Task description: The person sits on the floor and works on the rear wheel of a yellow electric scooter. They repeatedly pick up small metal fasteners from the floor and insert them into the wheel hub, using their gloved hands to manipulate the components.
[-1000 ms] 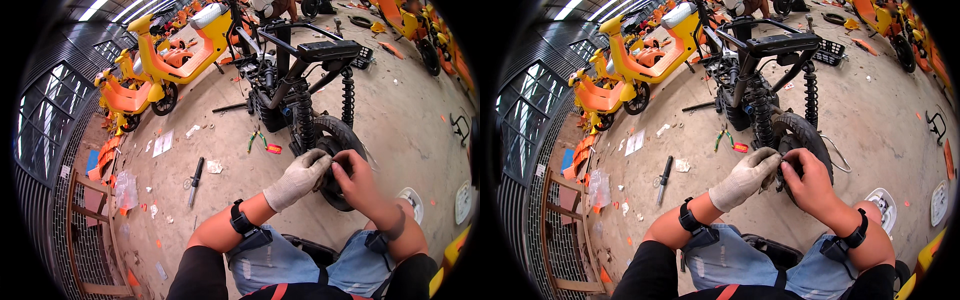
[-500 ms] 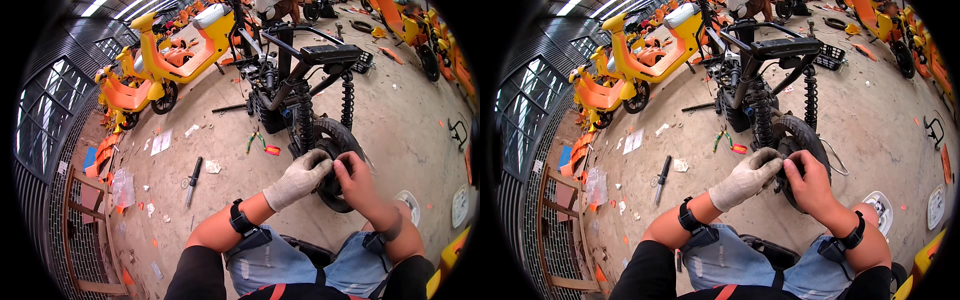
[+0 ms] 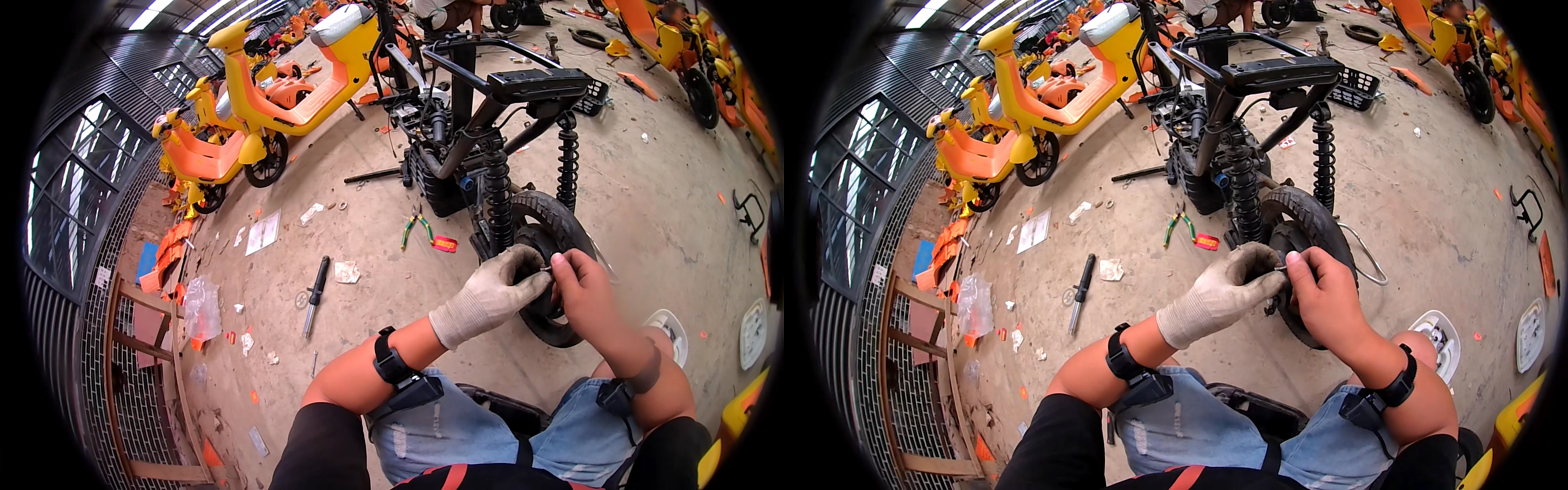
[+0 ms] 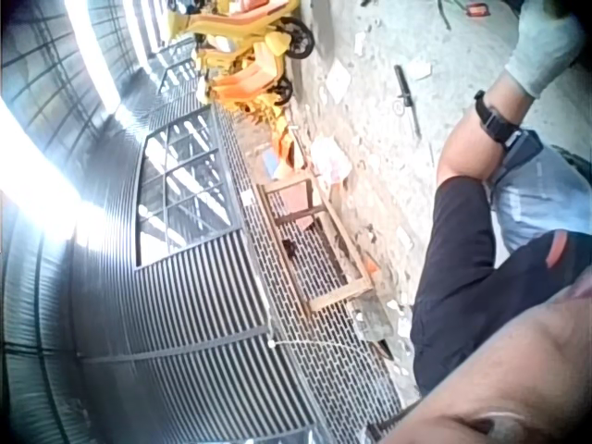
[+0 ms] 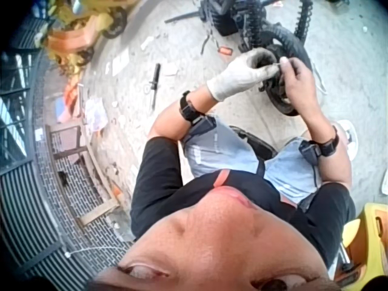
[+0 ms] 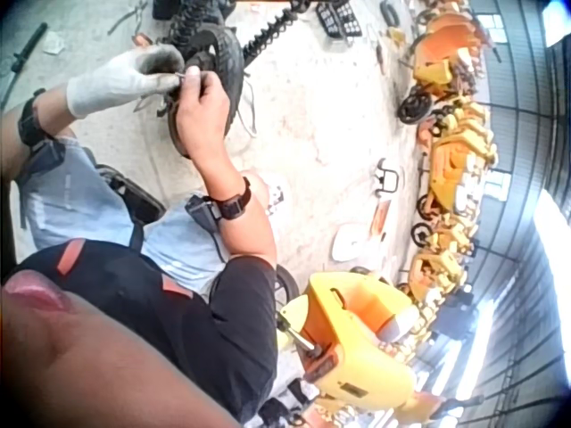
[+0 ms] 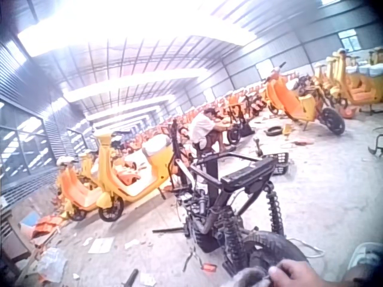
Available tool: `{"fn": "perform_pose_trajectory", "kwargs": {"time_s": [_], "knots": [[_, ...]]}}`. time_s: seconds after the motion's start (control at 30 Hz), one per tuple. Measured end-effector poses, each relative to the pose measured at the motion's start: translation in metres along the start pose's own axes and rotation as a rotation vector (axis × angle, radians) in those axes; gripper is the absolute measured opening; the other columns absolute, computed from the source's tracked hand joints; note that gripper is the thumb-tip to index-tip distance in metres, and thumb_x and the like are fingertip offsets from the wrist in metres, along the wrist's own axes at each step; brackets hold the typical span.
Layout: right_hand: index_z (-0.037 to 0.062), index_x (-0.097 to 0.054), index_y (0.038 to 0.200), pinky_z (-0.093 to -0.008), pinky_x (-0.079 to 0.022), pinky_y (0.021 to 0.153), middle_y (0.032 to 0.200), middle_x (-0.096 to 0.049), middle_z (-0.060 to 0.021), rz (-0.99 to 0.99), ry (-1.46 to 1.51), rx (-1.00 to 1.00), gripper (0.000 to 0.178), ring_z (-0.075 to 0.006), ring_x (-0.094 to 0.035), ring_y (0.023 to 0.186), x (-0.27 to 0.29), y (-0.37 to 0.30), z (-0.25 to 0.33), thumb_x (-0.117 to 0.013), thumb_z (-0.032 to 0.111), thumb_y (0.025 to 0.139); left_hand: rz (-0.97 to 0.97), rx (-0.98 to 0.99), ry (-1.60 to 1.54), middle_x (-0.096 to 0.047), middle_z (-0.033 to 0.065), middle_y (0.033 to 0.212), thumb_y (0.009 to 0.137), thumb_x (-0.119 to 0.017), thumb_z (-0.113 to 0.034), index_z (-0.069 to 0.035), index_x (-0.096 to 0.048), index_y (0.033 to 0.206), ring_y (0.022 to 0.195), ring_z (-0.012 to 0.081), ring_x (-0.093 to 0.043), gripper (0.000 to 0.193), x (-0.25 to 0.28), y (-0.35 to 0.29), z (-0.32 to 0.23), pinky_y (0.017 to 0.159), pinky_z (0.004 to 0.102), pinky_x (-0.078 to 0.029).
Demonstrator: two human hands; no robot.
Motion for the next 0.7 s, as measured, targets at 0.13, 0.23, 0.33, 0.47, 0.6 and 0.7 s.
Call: {"fn": "perform_pose_trajectory", "kwargs": {"time_s": [0.13, 0.23, 0.33, 0.47, 0.6, 0.7], "knots": [[0.0003, -0.058, 0.083, -0.0264, -0.042, 0.052, 0.064, -0.054, -0.001, 0.016, 0.02, -0.001, 0.032, -0.0082, -0.053, 0.056, -0.0001, 0.002, -0.0047, -0.055, 0.028, 0.1, -0.027, -0.033, 0.021, -0.06, 0.0036, 0.102, 0.096, -0.064, -0.019, -0.001, -0.055, 0.116, 0.094, 0.0094, -0.056, 0.028, 0.001, 0.0, 0.0019, 0.084, 0.0262, -0.049], [0.0001, -0.058, 0.084, -0.0264, -0.043, 0.053, 0.065, -0.055, -0.0012, 0.034, 0.029, -0.011, 0.032, -0.0083, -0.054, 0.057, -0.0011, 0.0006, -0.002, -0.056, 0.028, 0.1, -0.037, -0.034, 0.001, -0.06, 0.0036, 0.101, 0.096, -0.063, -0.02, -0.001, -0.056, 0.115, 0.093, 0.0094, -0.056, 0.028, 0.0017, -0.001, 0.0003, 0.084, 0.0262, -0.049], [-0.0004, -0.059, 0.086, -0.0266, -0.043, 0.053, 0.066, -0.056, -0.0017, 0.056, 0.024, -0.002, 0.031, -0.0085, -0.054, 0.058, -0.0026, -0.0015, 0.0007, -0.056, 0.027, 0.1, -0.044, -0.051, 0.029, -0.061, 0.0037, 0.099, 0.097, -0.063, -0.02, -0.001, -0.056, 0.114, 0.092, 0.0095, -0.056, 0.027, 0.0033, -0.0012, 0.001, 0.084, 0.0262, -0.049], [-0.0009, -0.06, 0.088, -0.0272, -0.044, 0.055, 0.068, -0.058, -0.0026, 0.081, 0.009, 0.027, 0.031, -0.009, -0.055, 0.06, -0.0037, -0.003, 0.0017, -0.055, 0.027, 0.1, -0.037, -0.062, 0.083, -0.06, 0.0039, 0.098, 0.097, -0.062, -0.021, -0.001, -0.057, 0.113, 0.092, 0.0096, -0.055, 0.026, 0.0049, -0.0012, -0.0024, 0.083, 0.0263, -0.048], [-0.0013, -0.06, 0.088, -0.0278, -0.044, 0.055, 0.067, -0.058, -0.0029, 0.112, -0.003, 0.035, 0.032, -0.0093, -0.054, 0.06, -0.0055, -0.0027, 0.0005, -0.055, 0.028, 0.1, -0.05, -0.032, 0.067, -0.06, 0.0042, 0.099, 0.097, -0.062, -0.02, -0.001, -0.056, 0.113, 0.093, 0.0097, -0.055, 0.026, 0.0041, -0.0041, -0.0027, 0.084, 0.0262, -0.048], [-0.0014, -0.059, 0.088, -0.028, -0.044, 0.055, 0.067, -0.058, -0.0028, 0.124, -0.022, 0.02, 0.032, -0.0092, -0.054, 0.06, -0.0042, -0.0025, -0.0002, -0.054, 0.028, 0.101, -0.028, -0.023, 0.027, -0.06, 0.0045, 0.1, 0.097, -0.062, -0.019, -0.001, -0.056, 0.113, 0.094, 0.0099, -0.055, 0.025, 0.0031, -0.0024, -0.0005, 0.084, 0.0263, -0.048]]}}
Point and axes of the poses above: each hand's wrist, its own y-axis towards the middle knuckle, its own x-axis out of the back of the hand, z = x × y, the point moved 5 cm from there along y, towards the middle knuckle
